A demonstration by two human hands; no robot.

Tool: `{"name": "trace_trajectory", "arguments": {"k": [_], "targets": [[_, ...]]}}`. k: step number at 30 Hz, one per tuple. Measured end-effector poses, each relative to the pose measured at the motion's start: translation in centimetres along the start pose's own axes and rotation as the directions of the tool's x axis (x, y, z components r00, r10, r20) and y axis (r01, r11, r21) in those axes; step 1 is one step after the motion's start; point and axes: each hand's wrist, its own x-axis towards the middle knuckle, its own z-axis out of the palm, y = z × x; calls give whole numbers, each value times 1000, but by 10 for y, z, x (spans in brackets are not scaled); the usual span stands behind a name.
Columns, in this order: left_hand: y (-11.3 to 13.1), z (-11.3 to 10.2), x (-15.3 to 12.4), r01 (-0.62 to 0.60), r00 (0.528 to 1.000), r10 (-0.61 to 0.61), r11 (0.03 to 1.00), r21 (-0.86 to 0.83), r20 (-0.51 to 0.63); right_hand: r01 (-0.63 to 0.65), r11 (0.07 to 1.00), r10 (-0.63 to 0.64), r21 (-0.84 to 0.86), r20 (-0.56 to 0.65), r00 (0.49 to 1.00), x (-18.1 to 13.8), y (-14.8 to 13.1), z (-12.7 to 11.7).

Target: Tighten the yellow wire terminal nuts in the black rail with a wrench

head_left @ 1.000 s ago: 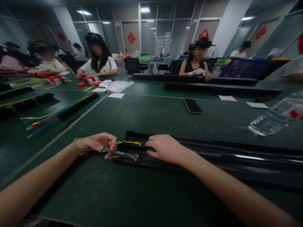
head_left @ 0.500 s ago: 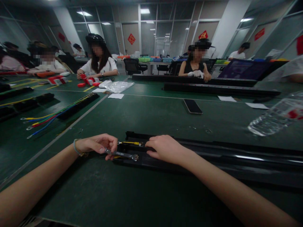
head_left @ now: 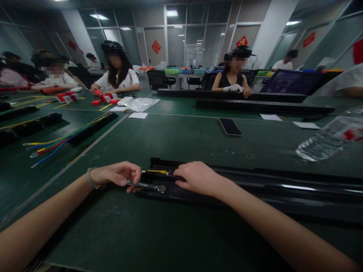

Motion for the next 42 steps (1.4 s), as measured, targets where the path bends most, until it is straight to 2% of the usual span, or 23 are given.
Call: {"name": "trace_trajectory", "arguments": {"k": [20, 42], "targets": [[-1, -1, -1, 19, 1000, -20, 999, -37, -2, 7, 999, -6, 40, -38, 999, 0, 0, 2], [1, 0, 0, 56, 998, -56, 998, 11, -19, -5, 1000, 5, 27, -22, 1000, 0, -1, 3]]}}
